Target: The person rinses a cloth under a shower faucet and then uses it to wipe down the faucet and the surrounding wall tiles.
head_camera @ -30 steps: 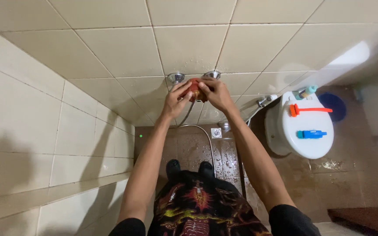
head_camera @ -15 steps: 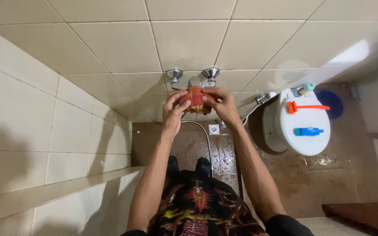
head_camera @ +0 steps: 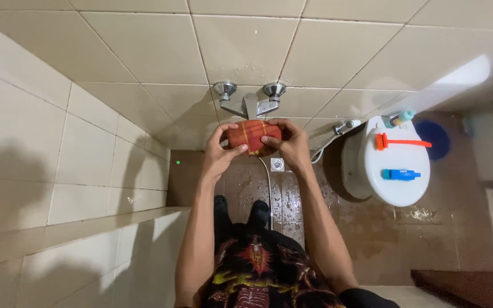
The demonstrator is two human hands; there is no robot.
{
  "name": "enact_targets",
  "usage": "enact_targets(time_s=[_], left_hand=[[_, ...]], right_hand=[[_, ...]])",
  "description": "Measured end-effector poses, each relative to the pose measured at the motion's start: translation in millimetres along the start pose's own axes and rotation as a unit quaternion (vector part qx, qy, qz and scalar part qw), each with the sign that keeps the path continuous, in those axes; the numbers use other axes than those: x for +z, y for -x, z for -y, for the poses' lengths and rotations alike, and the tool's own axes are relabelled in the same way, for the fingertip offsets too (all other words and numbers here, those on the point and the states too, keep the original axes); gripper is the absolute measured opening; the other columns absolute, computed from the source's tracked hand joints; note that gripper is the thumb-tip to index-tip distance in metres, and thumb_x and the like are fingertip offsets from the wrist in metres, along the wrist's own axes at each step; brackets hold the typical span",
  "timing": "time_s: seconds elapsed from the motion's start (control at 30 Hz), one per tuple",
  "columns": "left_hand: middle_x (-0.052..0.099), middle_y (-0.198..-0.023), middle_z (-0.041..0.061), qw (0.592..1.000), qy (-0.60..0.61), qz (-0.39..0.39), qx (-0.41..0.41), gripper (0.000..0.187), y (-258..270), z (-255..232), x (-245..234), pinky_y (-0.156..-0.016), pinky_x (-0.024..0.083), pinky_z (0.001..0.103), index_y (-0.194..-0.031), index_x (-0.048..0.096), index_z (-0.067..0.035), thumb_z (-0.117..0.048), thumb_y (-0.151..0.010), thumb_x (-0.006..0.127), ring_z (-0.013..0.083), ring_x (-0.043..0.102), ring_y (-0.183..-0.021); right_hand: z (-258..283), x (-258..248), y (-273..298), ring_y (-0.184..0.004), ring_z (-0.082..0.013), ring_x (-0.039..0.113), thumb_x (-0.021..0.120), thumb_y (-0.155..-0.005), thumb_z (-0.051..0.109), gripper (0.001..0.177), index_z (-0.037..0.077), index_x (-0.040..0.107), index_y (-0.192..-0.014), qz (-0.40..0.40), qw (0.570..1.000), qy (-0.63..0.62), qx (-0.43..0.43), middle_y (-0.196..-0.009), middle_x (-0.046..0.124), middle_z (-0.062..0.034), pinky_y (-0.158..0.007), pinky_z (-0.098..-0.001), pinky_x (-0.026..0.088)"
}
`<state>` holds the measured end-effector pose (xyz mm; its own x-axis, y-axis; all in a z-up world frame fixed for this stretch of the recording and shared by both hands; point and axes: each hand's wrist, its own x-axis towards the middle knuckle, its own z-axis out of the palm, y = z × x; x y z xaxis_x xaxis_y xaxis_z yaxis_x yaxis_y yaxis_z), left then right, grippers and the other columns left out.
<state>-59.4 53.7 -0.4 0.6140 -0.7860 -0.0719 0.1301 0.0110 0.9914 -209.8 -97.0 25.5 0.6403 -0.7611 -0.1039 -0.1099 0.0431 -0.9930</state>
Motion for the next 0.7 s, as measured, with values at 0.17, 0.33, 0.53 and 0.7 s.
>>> enact_targets(time_s=[0.17,0.33,0.53,0.7], left_hand=[[0.063,-0.126,0.009,0.983,-0.149,-0.058,0.093,0.048,6,9,4,-0.105,0.054,0.04,-0.119,0.067,-0.01,-0.004,-0.076,0.089,0.0253,0.062,-0.122],[0.061,-0.121,0.008,0.966,-0.238,-0.059,0.076,0.042,9,15,4,-0.1,0.06,0.037,-0.116,0.071,-0.014,-0.01,-0.078,0.088,0.0238,0.065,-0.116],[0.064,-0.129,0.007,0.982,-0.128,-0.094,0.099,0.054,3,6,14,-0.102,0.057,0.036,-0.129,0.064,-0.011,-0.004,-0.078,0.081,0.0219,0.065,-0.12],[0.067,-0.125,0.009,0.971,-0.2,-0.103,0.086,0.049,-18,18,4,-0.09,0.062,0.031,-0.123,0.07,-0.008,0.003,-0.077,0.083,0.0215,0.069,-0.111]], right_hand=[[-4,1,2,-0.093,-0.0248,0.076,0.087,-0.078,0.002,0.044,0.002,0.072,-0.12,-0.024,0.996,0.082,-0.031,-0.107,0.076,-0.0176,-0.075,-0.0348,0.068],[-16,1,3,-0.089,-0.0218,0.078,0.083,-0.08,0.006,0.04,0.007,0.072,-0.119,-0.017,0.995,0.083,0.046,-0.107,0.075,-0.0156,-0.073,-0.0344,0.066],[-18,1,-2,-0.089,-0.0237,0.077,0.082,-0.079,-0.001,0.044,0.005,0.071,-0.121,-0.034,0.999,0.035,-0.001,-0.106,0.076,-0.0183,-0.073,-0.0358,0.068],[9,12,-2,-0.084,-0.0233,0.079,0.075,-0.079,-0.006,0.044,0.001,0.067,-0.122,-0.04,0.998,-0.008,0.047,-0.105,0.076,-0.0154,-0.074,-0.0327,0.068]])
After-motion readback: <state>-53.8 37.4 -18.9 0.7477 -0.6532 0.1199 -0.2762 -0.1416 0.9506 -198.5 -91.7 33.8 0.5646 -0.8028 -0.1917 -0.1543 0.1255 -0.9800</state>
